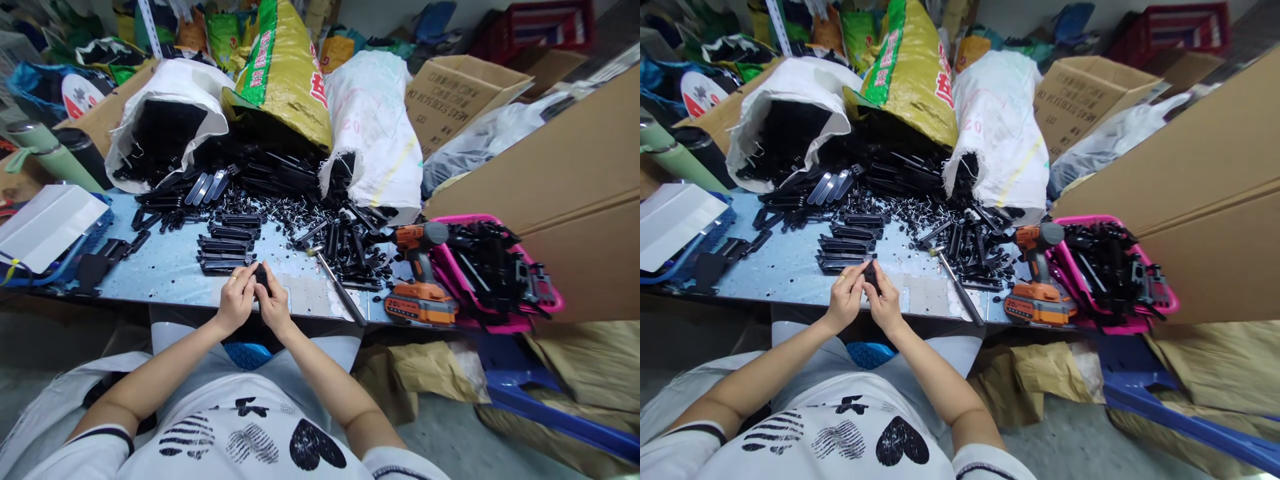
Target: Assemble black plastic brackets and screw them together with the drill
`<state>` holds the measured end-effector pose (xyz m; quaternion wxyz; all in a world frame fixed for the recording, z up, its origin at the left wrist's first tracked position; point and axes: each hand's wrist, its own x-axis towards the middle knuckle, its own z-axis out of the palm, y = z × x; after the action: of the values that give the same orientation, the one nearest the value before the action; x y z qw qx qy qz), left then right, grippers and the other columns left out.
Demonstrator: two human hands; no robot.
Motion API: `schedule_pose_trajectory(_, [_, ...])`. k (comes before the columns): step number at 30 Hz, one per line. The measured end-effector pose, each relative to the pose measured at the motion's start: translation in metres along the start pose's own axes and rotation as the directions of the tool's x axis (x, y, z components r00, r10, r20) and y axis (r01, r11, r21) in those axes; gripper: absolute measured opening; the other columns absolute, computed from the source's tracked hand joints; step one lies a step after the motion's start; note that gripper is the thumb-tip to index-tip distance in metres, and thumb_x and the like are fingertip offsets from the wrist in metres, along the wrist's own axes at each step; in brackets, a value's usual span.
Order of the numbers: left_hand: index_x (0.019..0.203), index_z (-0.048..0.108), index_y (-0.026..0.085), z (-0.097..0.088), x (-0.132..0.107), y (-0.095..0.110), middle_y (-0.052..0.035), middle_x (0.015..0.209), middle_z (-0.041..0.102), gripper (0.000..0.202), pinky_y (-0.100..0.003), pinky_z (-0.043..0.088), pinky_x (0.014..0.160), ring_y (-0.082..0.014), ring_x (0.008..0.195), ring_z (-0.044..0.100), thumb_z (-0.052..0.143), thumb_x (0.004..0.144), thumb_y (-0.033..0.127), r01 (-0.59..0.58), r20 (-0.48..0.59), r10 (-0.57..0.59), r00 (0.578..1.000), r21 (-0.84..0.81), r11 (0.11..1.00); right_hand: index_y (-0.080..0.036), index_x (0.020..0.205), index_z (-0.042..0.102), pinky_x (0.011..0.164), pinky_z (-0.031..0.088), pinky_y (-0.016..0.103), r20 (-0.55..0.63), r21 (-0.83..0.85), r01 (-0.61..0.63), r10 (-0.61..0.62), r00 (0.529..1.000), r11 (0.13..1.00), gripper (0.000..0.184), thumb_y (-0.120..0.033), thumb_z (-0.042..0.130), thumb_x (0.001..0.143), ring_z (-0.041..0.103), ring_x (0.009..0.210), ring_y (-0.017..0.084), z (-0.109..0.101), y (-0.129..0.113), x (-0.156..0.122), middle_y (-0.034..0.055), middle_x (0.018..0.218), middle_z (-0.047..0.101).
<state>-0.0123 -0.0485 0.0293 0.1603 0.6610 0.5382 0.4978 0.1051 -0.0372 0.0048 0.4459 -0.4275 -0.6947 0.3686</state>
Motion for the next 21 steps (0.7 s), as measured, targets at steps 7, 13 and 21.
schedule_pose_trajectory(7, [0.142, 0.028, 0.010, 0.005, -0.039, -0.024, -0.0212, 0.123, 0.047, 0.060, -0.045, 0.045, 0.088, -0.0294, 0.112, 0.050, 0.045, 0.087, 0.028, 0.305, 0.025, -0.330, 0.944, 0.316, 0.898, -0.019, 0.136, 0.042, 0.083, 0.045, 0.037, 0.134, -0.697, -0.046, 0.192, 0.972, 0.715, 0.047, -0.040, 0.033, 0.095, 0.054, 0.104, 0.024, -0.060, 0.049, 0.097, 0.0127, 0.113, 0.059])
schedule_pose_trajectory(13, [0.123, 0.055, 0.021, 0.001, -0.006, -0.020, -0.0106, 0.123, 0.053, 0.045, -0.048, 0.027, 0.102, -0.0269, 0.122, 0.041, 0.043, 0.081, 0.011, -0.351, 0.639, 0.059, 0.767, 0.341, 0.872, -0.011, 0.133, 0.039, 0.076, 0.042, 0.037, -0.174, -0.922, -0.275, 0.342, 0.923, 0.272, 0.045, -0.029, 0.039, 0.093, 0.054, 0.100, 0.030, -0.120, 0.090, 0.175, 0.0221, 0.110, 0.055])
schedule_pose_trajectory(21, [0.122, 0.055, 0.018, -0.002, 0.013, -0.037, -0.0097, 0.100, 0.061, 0.036, -0.036, 0.036, 0.084, -0.0221, 0.095, 0.054, 0.045, 0.087, 0.019, -0.467, 0.812, 0.073, 0.579, 0.257, 0.846, -0.008, 0.106, 0.059, 0.108, 0.015, 0.046, 0.468, -0.866, 0.439, 0.077, 0.880, 0.241, 0.032, -0.008, 0.030, 0.092, 0.030, 0.130, 0.025, -0.140, 0.080, 0.157, 0.0149, 0.131, 0.047])
